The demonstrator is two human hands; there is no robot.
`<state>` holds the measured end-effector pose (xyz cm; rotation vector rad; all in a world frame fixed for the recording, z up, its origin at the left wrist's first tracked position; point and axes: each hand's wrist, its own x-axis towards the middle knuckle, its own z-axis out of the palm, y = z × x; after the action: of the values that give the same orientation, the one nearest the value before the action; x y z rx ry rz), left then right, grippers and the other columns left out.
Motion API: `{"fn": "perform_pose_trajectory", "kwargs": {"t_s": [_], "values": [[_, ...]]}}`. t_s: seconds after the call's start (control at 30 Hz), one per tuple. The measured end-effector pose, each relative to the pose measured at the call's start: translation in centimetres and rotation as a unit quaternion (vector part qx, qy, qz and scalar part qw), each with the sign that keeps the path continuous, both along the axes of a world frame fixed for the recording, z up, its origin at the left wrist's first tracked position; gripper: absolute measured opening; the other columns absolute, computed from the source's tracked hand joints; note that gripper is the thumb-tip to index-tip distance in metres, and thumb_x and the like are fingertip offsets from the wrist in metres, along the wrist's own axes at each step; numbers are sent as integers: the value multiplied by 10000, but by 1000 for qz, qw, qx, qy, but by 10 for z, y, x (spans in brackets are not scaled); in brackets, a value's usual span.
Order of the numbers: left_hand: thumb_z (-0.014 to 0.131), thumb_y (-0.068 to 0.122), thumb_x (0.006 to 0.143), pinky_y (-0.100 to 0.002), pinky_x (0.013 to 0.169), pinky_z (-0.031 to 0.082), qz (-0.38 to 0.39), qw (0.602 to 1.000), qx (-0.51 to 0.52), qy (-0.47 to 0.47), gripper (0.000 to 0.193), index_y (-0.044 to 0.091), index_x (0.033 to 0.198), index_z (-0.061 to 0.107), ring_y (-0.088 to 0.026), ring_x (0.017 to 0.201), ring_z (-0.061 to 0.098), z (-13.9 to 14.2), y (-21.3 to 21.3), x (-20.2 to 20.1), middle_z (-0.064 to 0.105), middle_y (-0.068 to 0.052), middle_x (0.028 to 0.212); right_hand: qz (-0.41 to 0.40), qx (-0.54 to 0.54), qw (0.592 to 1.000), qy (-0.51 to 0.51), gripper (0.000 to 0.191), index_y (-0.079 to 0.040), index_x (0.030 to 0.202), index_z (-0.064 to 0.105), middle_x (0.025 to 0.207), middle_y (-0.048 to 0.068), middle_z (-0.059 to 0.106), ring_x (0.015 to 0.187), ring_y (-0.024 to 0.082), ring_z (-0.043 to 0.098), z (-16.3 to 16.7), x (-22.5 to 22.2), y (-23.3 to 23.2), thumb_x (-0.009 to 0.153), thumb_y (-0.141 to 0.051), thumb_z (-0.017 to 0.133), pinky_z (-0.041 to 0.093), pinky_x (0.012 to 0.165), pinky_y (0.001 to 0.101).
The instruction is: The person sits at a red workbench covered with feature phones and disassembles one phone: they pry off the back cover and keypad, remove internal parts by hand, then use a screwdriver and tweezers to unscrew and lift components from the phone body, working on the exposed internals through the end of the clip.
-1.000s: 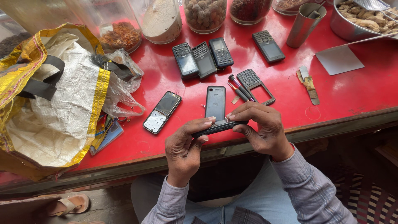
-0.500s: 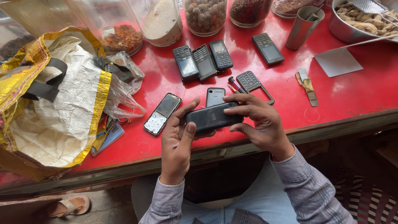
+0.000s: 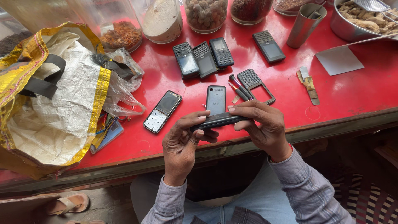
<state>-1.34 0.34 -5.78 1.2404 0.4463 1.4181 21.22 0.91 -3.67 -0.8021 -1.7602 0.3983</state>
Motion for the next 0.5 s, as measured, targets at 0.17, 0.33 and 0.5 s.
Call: {"fn": "perform_pose_trajectory", "kwargs": {"t_s": [0.17, 0.33, 0.5], "values": [[614, 2, 1041, -402, 891, 687, 14, 1000, 7, 23, 199, -10, 1240, 617, -299, 1035, 767, -1, -2, 2, 661, -249, 1343, -27, 7, 999, -28, 335, -25, 1141, 714, 1008, 100, 751, 922, 204, 748, 0, 1, -2, 932, -284, 738, 591, 796, 307], [604, 47, 1047, -379, 824, 688, 17, 999, -19, 31, 195, -13, 1233, 600, -282, 976, 774, 5, 0, 3, 673, -233, 1330, -21, -5, 999, -25, 297, -12, 1130, 717, 972, 100, 738, 865, 206, 725, 4, 0, 0, 919, -216, 762, 572, 764, 300], [585, 74, 1042, -349, 682, 670, 25, 996, -64, 57, 260, -43, 1274, 576, -263, 849, 775, 14, 2, 1, 670, -257, 1329, -43, -29, 997, -66, 307, -6, 1090, 729, 839, 81, 710, 690, 161, 645, 4, -6, 0, 838, -155, 822, 500, 621, 287]]}}
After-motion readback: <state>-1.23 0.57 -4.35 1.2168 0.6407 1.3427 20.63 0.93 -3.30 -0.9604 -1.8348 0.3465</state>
